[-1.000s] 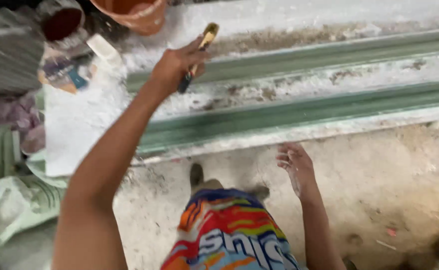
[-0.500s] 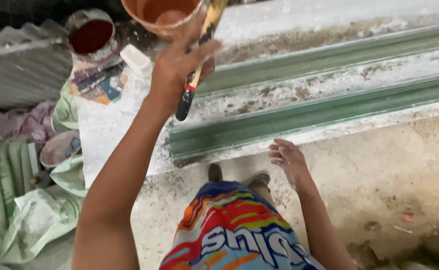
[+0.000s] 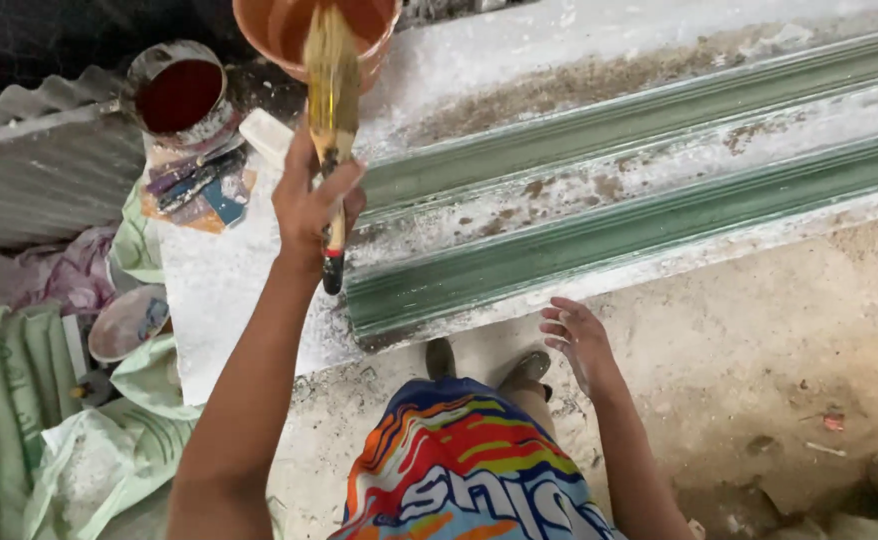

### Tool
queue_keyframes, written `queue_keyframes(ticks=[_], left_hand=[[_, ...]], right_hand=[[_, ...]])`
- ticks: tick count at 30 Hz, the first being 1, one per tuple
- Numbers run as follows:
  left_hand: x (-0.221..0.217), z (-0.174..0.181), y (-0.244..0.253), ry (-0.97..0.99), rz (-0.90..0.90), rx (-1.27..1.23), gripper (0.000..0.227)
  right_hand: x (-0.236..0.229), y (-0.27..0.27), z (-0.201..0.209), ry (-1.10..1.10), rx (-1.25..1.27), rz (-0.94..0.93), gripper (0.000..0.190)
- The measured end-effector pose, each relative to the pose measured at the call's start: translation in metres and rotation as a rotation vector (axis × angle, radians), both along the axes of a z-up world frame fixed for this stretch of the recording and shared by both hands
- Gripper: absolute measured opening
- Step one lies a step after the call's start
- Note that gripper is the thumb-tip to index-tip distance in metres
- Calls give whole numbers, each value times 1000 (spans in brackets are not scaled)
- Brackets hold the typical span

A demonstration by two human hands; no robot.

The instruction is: Applying a liquid coating to architectural moldings and a container using a brush and a small scraping tool.

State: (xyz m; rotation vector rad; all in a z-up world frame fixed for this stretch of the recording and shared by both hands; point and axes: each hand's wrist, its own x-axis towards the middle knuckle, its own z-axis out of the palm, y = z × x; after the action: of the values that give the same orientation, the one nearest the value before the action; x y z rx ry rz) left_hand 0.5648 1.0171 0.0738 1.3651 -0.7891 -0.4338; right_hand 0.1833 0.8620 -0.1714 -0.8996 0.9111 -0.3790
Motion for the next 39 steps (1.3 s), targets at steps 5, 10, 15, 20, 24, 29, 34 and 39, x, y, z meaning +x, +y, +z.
queue_keyframes(ticks=[5,10,15,20,24,29,34,39], left_hand=[[30,-102,36,260,27,61,47],[-7,-102,31,641,-36,-117,56],[-39,-114,4,997,-179,106,67],[-57,-138,-26,326,-415,546,56],[-80,-121,-42,-485,-672,818,41],[-67,-178,-11,-917,-767,558,46],[-36,-158,49,-953,-793,560,45],[-5,-150,100,-920,-790,748,41]], right_hand=[[-4,11,10,26,-16,2,44],[-10,9,-11,65,-3,-59,44],[0,-2,-24,371,-144,-2,48],[4,-17,-61,490,-280,-6,71],[17,-19,-56,534,-460,65,88],[20,-17,-78,591,-524,81,95],[23,-12,-72,578,-608,74,99],[22,-11,-101,468,-808,-23,99]])
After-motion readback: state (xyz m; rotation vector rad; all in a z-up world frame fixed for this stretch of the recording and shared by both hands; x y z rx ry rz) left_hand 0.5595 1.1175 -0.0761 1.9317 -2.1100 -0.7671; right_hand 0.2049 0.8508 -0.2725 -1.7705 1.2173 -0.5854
